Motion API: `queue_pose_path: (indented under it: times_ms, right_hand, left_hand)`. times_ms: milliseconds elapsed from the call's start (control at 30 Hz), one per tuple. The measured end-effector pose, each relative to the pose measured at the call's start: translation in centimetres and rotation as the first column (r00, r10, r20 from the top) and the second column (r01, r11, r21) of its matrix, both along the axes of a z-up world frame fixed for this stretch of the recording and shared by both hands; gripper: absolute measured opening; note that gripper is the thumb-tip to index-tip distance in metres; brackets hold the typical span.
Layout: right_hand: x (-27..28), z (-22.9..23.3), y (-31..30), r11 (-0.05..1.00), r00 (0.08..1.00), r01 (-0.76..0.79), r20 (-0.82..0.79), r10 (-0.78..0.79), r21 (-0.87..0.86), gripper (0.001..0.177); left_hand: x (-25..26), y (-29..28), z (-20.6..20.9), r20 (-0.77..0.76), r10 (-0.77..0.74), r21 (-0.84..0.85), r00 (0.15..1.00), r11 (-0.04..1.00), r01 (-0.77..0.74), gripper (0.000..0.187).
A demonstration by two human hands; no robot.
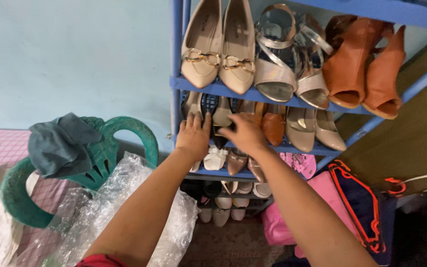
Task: The person wraps a pair of pink sandals with bubble wrap on a green plastic chair. They smooth and fold the wrap around the shoes, then place the wrapped pair on a blue shoe rack.
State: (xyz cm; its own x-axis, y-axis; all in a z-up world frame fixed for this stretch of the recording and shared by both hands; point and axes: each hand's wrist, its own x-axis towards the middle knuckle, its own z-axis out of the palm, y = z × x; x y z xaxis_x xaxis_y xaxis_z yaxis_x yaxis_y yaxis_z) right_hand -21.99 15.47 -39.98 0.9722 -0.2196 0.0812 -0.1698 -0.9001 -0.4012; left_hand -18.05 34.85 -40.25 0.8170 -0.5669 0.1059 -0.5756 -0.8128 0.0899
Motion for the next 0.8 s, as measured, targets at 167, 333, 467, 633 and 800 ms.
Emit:
queue_pose_path:
  times_ms: [167,333,467,633,800]
  right_hand:
    - [-0.3,-0.4,-9.2,0.97,0.985,0.158,0.1,-0.142,-0.183,0.07]
    - [-0.2,-0.4,-12.8,0.983,0.978,0.022,-0.201,-0.06,-0.185,0.115]
    - [-0.2,0.1,-13.6,0.98,0.962,-0.096,-0.268,0.046,-0.177,0.138]
    - [-0.6,-0.5,-14.3,0.961,0.939,-0.183,-0.327,0.107,-0.21,0.148]
    - [-0.5,0.3,-14.7,0.949,0.927,-0.262,-0.321,0.196,-0.178,0.144]
  left_hand:
    - [-1.8,-4.7,2.6,-0.075,-0.209,0.015,0.975,0.977,0.211,0.097]
    - [-1.3,-10.9,0.9,-0.03,-0.284,0.022,0.958,0.958,0.285,0.089]
    - [0.8,-14.5,0.3,-0.113,-0.198,0.176,0.974,0.96,0.216,0.094]
    - [1.5,-15.9,0.4,-0.185,-0.1,0.15,0.978,0.98,0.129,0.072]
    - [1.7,-15.2,1.4,-0.167,-0.134,0.253,0.977,0.952,0.174,0.125]
